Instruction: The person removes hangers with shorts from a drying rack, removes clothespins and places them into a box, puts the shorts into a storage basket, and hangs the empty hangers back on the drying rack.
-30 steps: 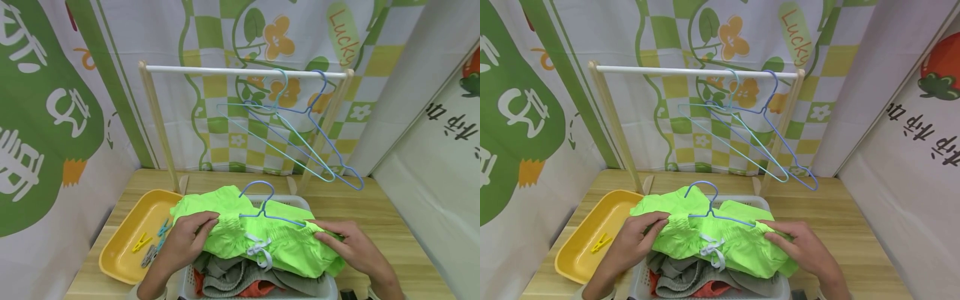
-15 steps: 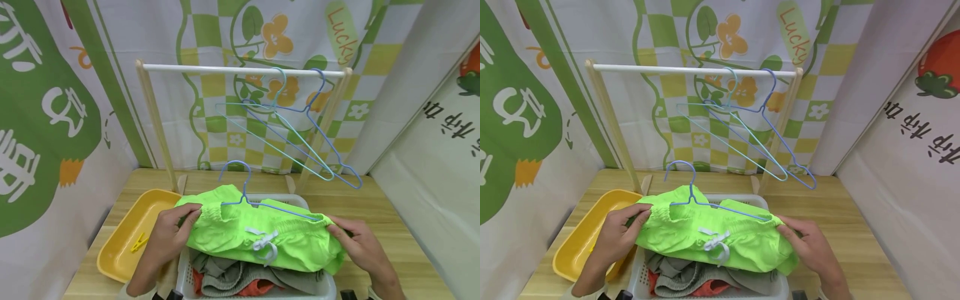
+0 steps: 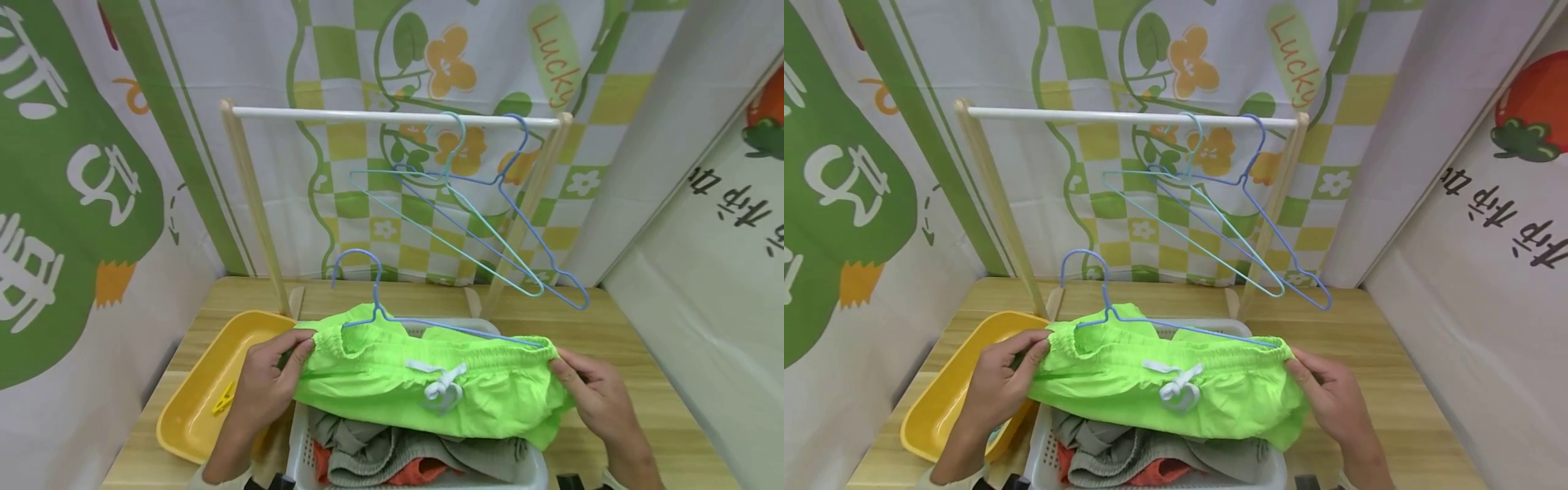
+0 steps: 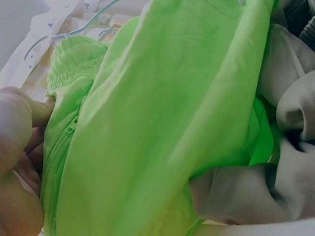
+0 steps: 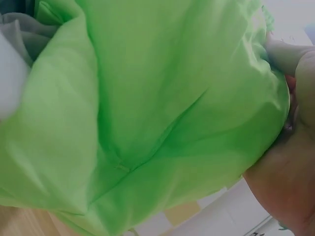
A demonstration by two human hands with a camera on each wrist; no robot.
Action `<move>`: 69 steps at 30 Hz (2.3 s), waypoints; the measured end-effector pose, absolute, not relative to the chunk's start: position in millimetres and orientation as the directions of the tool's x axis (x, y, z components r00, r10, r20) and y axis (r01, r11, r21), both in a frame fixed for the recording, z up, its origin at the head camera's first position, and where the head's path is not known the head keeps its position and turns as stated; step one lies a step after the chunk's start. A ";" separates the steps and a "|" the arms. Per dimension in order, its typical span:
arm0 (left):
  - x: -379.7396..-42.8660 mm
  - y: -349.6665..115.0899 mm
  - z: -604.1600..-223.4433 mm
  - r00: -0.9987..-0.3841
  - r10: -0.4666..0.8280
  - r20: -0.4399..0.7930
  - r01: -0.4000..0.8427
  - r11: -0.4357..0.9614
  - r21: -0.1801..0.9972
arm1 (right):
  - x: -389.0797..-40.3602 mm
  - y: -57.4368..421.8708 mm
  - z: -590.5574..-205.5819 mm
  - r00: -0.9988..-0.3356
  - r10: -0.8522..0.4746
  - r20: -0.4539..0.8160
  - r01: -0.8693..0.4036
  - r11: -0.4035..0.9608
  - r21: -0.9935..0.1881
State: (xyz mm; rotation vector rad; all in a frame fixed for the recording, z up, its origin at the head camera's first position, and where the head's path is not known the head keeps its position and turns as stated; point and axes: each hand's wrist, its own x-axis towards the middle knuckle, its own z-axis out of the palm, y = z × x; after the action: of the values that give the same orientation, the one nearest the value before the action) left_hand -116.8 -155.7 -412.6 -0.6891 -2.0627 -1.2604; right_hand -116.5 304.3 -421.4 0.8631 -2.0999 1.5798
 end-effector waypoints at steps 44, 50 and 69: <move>-111.8 -152.3 -421.9 -0.697 0.306 0.648 0.717 0.290 0.634 | -112.7 296.9 -416.2 -0.888 -0.322 0.329 -0.455 0.513 -0.728; -111.3 -146.9 -421.9 -0.711 0.313 0.629 0.702 0.350 0.620 | -116.5 296.5 -410.7 -0.858 -0.321 0.400 -0.513 0.527 -0.677; -106.6 -147.0 -419.4 -0.792 0.419 0.443 0.608 0.480 0.632 | -107.1 298.7 -408.5 -0.761 -0.468 0.450 -0.614 0.295 -0.732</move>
State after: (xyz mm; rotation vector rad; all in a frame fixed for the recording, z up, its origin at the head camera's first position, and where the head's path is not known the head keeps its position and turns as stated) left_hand -106.6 -147.0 -419.4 -0.8823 -2.4990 -1.2054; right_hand -107.1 298.7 -408.5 1.0137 -2.4034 1.4655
